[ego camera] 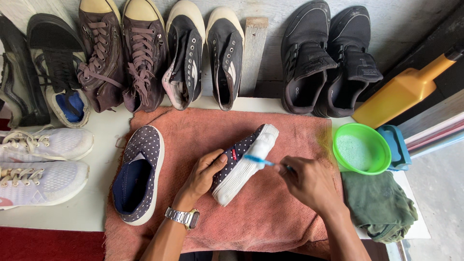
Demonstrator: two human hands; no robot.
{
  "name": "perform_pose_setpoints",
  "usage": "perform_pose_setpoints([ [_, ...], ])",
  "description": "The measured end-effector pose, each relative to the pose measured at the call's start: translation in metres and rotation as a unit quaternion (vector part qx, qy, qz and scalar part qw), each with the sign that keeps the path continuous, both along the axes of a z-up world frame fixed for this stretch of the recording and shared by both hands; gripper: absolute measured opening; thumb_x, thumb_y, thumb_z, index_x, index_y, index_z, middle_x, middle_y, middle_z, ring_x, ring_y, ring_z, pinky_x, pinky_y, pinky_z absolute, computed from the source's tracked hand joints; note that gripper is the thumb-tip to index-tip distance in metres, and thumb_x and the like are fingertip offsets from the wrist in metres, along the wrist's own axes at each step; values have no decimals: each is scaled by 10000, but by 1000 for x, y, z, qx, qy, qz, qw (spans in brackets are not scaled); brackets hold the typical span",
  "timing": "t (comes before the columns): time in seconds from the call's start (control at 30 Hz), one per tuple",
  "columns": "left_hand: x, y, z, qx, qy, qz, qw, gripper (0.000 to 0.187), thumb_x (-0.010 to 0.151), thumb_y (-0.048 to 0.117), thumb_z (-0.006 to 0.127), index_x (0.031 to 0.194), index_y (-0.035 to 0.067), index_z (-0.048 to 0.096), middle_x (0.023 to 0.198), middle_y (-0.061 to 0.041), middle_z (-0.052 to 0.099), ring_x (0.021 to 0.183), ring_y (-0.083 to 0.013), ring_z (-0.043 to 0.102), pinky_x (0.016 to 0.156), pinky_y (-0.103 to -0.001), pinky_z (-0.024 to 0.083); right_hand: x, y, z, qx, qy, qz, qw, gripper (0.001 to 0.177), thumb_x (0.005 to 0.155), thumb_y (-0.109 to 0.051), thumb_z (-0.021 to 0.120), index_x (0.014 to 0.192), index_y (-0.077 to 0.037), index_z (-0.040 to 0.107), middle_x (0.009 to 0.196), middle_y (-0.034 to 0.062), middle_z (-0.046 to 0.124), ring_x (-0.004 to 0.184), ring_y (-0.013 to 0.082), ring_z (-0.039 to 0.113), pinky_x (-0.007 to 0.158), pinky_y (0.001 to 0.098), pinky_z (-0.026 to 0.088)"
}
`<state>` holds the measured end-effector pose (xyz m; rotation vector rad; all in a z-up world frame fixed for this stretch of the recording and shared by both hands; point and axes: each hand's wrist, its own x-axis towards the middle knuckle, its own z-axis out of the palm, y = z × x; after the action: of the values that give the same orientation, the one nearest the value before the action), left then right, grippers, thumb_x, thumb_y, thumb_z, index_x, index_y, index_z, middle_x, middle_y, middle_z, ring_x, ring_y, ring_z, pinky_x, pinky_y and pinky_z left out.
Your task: The person scrubs the white rubber sole of a dark blue polka-dotted slip-on shoe using a toothbrush dipped in soapy water. The shoe is held steady on a pink towel while the person repeatedly brushes the sole and dips the brush into a green bowl of soapy water.
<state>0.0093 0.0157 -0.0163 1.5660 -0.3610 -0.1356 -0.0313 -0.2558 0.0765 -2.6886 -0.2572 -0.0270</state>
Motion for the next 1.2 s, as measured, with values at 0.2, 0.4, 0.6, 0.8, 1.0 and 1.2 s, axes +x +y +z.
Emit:
perform_pose_setpoints([
  [0.2,-2,1,4,3,13,-4,1000,332,1025,368,544,789,147,618,731,38,484,742,-111,464,680,-263,396,2,-4,9,-13,-7,-43,999,238,964,-409,615,878,-215,720,663,77,690,634,318,716,566,423,545],
  [0.4,-8,-1,20,-30,13,-17,999,355,1007,366,535,716,204,412,706,95,381,658,-59,323,579,-272,262,-7,7,5,-5,54,10,998,286,964,-442,613,818,-199,652,703,54,693,601,325,610,568,447,426],
  [0.6,-5,0,20,-11,2,-2,1000,291,994,332,612,777,139,591,711,49,439,697,-97,450,640,-246,394,12,-23,-18,23,-38,-124,991,260,991,-464,601,923,-249,731,630,88,651,657,353,705,613,477,544],
  [0.8,-4,-1,9,12,-7,2,1000,282,982,331,614,783,131,612,709,49,437,702,-105,456,648,-249,404,30,-28,-39,47,-40,-139,988,269,1001,-448,596,873,-238,705,556,57,590,600,325,670,586,438,513],
  [1.0,-4,-2,9,8,-2,4,1000,274,979,321,607,785,128,617,701,51,433,697,-101,455,644,-244,402,25,-20,-16,53,-36,-83,994,202,954,-337,630,866,-195,745,630,142,658,646,389,691,582,453,512],
  [1.2,-5,-2,13,16,3,14,1000,269,982,332,608,794,140,614,723,26,454,729,-127,471,683,-264,409,15,-13,2,66,-25,-65,995,195,925,-304,630,851,-158,738,647,168,683,640,403,691,568,455,506],
])
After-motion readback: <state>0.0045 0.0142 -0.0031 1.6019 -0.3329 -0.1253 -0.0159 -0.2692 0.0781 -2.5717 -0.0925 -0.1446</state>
